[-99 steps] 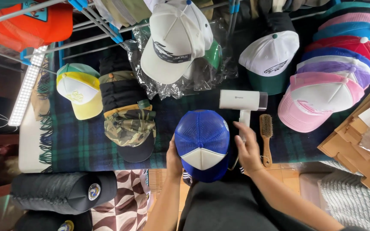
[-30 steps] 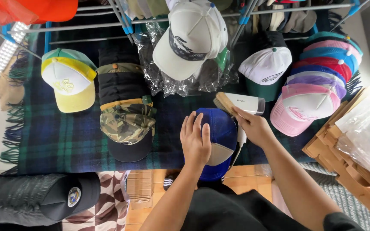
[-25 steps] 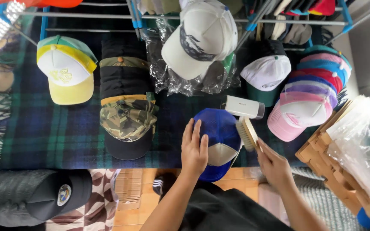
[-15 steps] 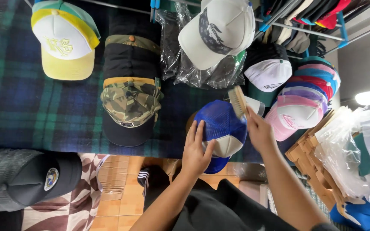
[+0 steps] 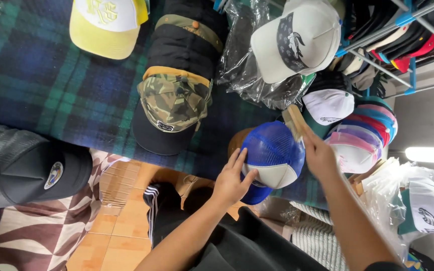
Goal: Cleaning and shaping various trucker hats using a brush and a handheld steamer on a wooden mold.
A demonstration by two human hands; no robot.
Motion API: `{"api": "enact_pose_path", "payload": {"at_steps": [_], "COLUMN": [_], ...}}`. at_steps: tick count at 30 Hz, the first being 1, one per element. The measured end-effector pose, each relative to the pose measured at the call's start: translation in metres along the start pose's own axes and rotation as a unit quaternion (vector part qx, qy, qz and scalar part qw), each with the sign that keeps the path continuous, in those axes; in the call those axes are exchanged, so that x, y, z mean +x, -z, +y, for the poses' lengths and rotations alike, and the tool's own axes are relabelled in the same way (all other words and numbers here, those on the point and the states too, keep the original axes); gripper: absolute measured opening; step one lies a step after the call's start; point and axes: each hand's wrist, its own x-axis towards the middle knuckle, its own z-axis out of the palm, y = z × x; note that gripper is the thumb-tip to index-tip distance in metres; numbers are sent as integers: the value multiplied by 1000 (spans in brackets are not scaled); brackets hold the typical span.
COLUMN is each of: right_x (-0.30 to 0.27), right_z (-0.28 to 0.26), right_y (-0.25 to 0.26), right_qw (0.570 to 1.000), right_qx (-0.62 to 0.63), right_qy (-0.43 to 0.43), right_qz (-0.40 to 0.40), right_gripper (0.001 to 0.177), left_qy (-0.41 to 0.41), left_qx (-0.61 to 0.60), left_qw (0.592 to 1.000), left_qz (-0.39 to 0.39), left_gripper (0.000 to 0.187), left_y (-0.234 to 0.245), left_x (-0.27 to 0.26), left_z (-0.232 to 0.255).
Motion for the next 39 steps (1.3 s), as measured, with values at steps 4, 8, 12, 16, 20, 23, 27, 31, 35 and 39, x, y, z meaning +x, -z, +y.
{"api": "enact_pose_path", "payload": {"at_steps": [4, 8, 12, 16, 20, 23, 27, 31, 35, 39], "right_x": [25, 39, 86, 53, 15, 53, 96, 46, 78, 134], "right_z": [-64, -80, -81, -176, -167, -151, -167, -183, -167, -131], "right_y": [44, 65, 42, 44, 2, -38, -44, -40, -40, 0], "right_qw": [973, 943, 887, 847, 721, 704, 730, 683, 761, 831], "right_qx": [-166, -231, -385, -384, -464, -485, -517, -510, -442, -338], "right_qy": [9, -20, -5, 72, 245, 272, 246, 312, 233, 153], "right_qz": [-162, -239, -256, -361, -453, -443, -373, -419, -413, -414], "right_gripper": [35, 35, 39, 38, 34, 28, 28, 25, 25, 34], "left_qy": [7, 33, 37, 72, 138, 167, 151, 135, 144, 156], "left_qx": [13, 15, -14, -33, -32, -31, -20, -37, -42, -12], "left_qw": [1000, 999, 999, 997, 990, 985, 988, 989, 988, 988], "left_qz": [-13, -32, -27, -6, 22, 10, 26, 52, 27, 3], "left_gripper": [71, 70, 73, 65, 50, 39, 36, 34, 32, 32], "left_y": [2, 7, 14, -2, -28, -30, -25, -29, -21, -13], "left_x": [-1, -10, -25, -16, -3, -5, -16, -14, -12, -16], "left_z": [-7, -7, -4, -38, -74, -75, -63, -69, -61, -50]}}
